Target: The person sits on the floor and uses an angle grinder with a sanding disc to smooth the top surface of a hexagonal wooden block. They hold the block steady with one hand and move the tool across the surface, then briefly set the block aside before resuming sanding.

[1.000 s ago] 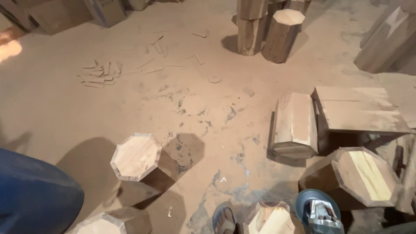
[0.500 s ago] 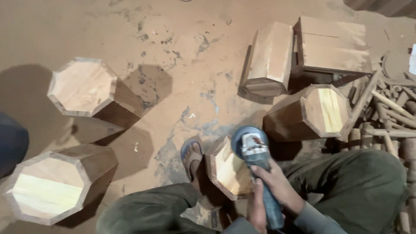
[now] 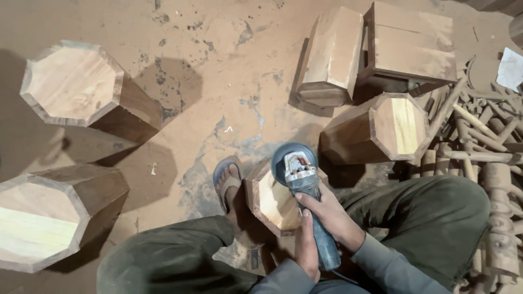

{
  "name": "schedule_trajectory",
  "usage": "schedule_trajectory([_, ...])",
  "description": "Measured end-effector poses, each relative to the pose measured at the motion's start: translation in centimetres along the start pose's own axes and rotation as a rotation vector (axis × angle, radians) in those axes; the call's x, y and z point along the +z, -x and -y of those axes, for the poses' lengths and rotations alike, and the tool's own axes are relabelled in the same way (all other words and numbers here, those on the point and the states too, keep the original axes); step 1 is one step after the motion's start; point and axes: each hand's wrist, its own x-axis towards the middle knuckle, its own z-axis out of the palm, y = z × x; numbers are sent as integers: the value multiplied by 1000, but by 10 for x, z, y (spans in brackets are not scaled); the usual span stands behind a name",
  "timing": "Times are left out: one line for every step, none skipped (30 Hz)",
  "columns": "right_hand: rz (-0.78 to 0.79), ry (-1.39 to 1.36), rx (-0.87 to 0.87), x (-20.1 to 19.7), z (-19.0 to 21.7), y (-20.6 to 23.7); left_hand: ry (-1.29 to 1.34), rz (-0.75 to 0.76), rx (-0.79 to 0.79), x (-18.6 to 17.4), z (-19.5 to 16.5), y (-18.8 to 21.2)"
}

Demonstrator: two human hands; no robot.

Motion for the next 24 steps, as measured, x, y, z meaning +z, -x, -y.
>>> schedule_trajectory([-11,21,15,-2,-1,1,11,16,1,1,-1,1])
schedule_trajectory([-24,42,30,-4,-1,2,-21,29,-12,3,-1,1])
schedule_trajectory([-36,62,45,-6,-3,3,-52,41,-26,3,-2,2])
schedule_trajectory([-47,98,26,-8,-3,3,-81,49,-40,5,-2,3])
schedule_trajectory([-58,133,6,-9,-4,3,-83,62,-34,6,-2,3])
schedule_trajectory([-67,169,-18,-11,-4,3,-85,78,-25,7,-2,3])
schedule_trajectory([-75,158,-5,-13,-4,3,-86,92,-15,9,-2,3])
schedule_trajectory([-83,147,9,-14,-4,2,-84,86,-21,10,-2,3])
schedule_trajectory([-92,135,22,-16,-4,2,-83,80,-27,11,-2,3])
schedule_trajectory([-91,117,38,-17,-4,2,-83,75,-30,13,-2,3])
schedule_trajectory([-89,99,54,-19,-5,2,-87,66,-41,14,-2,3])
schedule_trajectory([-87,81,71,-21,-5,3,-91,57,-52,15,-2,3])
schedule_trajectory([-88,79,70,-22,-5,3,-95,50,-63,16,-1,3])
schedule_trajectory([-90,76,70,-24,-6,4,-103,67,-59,17,-1,2])
schedule_trajectory([-93,72,73,-26,-7,5,-110,81,-56,17,0,2])
schedule_trajectory([-89,38,77,-27,-7,5,-117,97,-50,17,1,1])
schedule_trajectory([-84,3,82,-29,-8,6,-119,102,-56,18,2,1])
schedule_trajectory([-81,-35,91,-31,-9,7,-122,106,-66,18,3,0])
schedule_trajectory([-89,-38,100,-32,-10,8,-127,112,-74,18,4,-1])
schedule_trajectory([-97,-40,106,-34,-11,8,-129,105,-81,19,5,-1])
schedule_trajectory([-106,-43,113,-35,-12,9,-131,98,-88,20,6,-1])
schedule_trajectory([-104,-57,111,-37,-12,10,-133,89,-96,21,6,-1])
schedule_trajectory([-101,-72,108,-38,-13,11,-139,92,-105,22,7,-1])
schedule_trajectory([-100,-88,104,-39,-14,12,-148,95,-113,23,6,-1])
